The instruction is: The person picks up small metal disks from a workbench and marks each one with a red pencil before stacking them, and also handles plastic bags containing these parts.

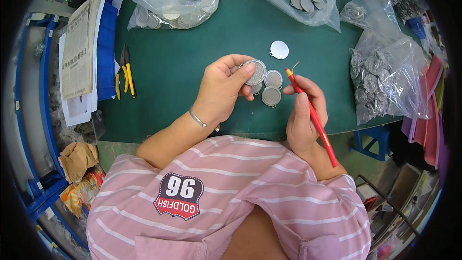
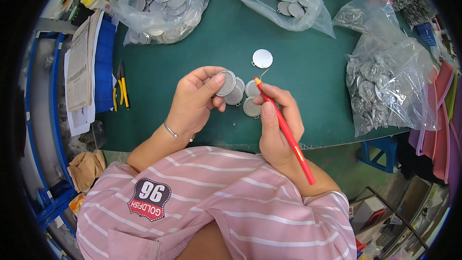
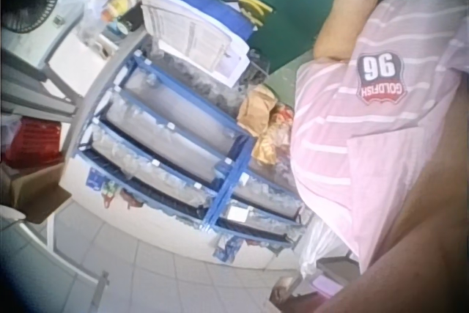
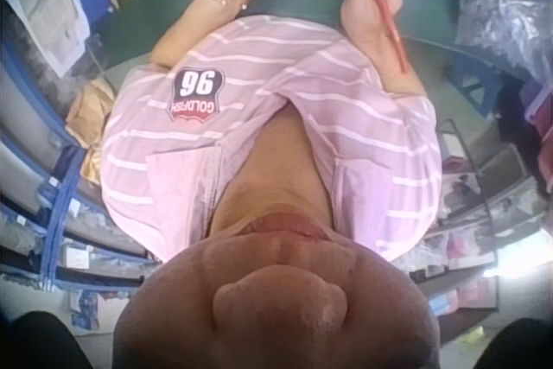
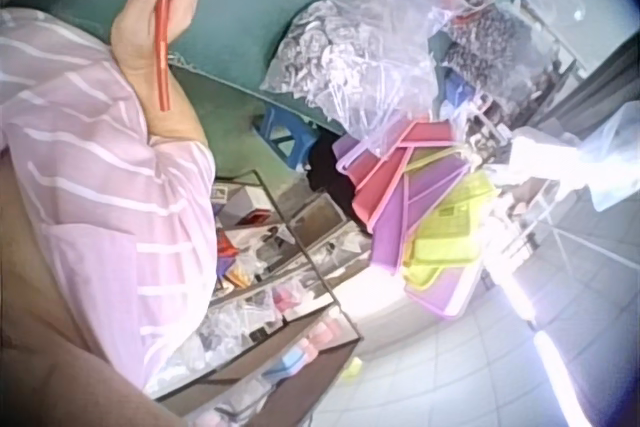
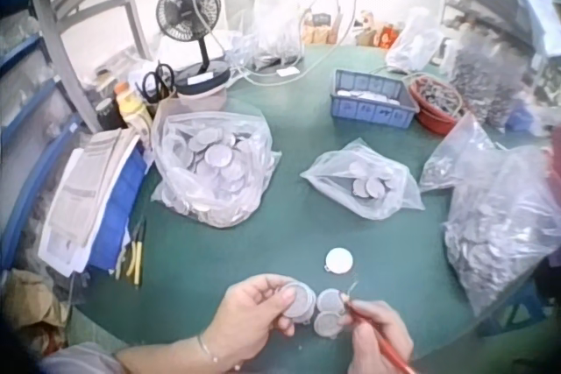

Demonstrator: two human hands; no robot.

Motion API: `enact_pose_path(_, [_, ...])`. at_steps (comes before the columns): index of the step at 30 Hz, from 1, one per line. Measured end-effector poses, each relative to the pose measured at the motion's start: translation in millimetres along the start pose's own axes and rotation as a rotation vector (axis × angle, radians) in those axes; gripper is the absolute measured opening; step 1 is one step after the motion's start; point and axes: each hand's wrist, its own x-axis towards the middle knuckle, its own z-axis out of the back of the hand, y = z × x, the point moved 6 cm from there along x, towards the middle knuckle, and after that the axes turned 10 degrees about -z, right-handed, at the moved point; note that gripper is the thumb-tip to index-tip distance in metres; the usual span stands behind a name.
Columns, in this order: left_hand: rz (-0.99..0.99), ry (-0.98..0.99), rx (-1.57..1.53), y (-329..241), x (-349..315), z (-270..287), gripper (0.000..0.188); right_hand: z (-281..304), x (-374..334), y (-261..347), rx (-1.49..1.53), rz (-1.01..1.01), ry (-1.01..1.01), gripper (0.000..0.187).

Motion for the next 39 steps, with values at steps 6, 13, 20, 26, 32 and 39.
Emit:
enact_pose_path(6, [-0.034, -0.009, 0.037, -3.9, -1.8, -2.8, 0.02, -2.2, -0.3, 10.3, -0.061, 0.228, 0.096, 0.006])
enact_pose_path(13, [-0.056, 0.016, 0.088, -6.2, -3.7, -5.2, 0.018, -5.7, -2.2, 14.4, -0.169, 0.298, 0.144, 0.007])
enact_pose_path(20, [-0.091, 0.039, 0.143, -9.1, -5.8, -6.8, 0.017, -11.8, -1.3, 14.3, -0.233, 0.34, 0.17, 0.002])
enact_pose_path(26, [-0.121, 0.05, 0.165, -11.6, -6.6, -7.7, 0.017, -11.2, 0.1, 12.2, -0.222, 0.3, 0.143, 0.01])
enact_pose_path(32, [-0.061, 0.06, 0.124, -4.8, -8.0, -8.7, 0.017, -9.4, 0.3, 13.0, -0.241, 0.292, 0.153, 0.01])
enact_pose_path(39, [-0.026, 0.061, 0.093, -1.0, -8.3, -8.8, 0.018, -8.2, 0.8, 13.8, -0.222, 0.293, 0.157, 0.01])
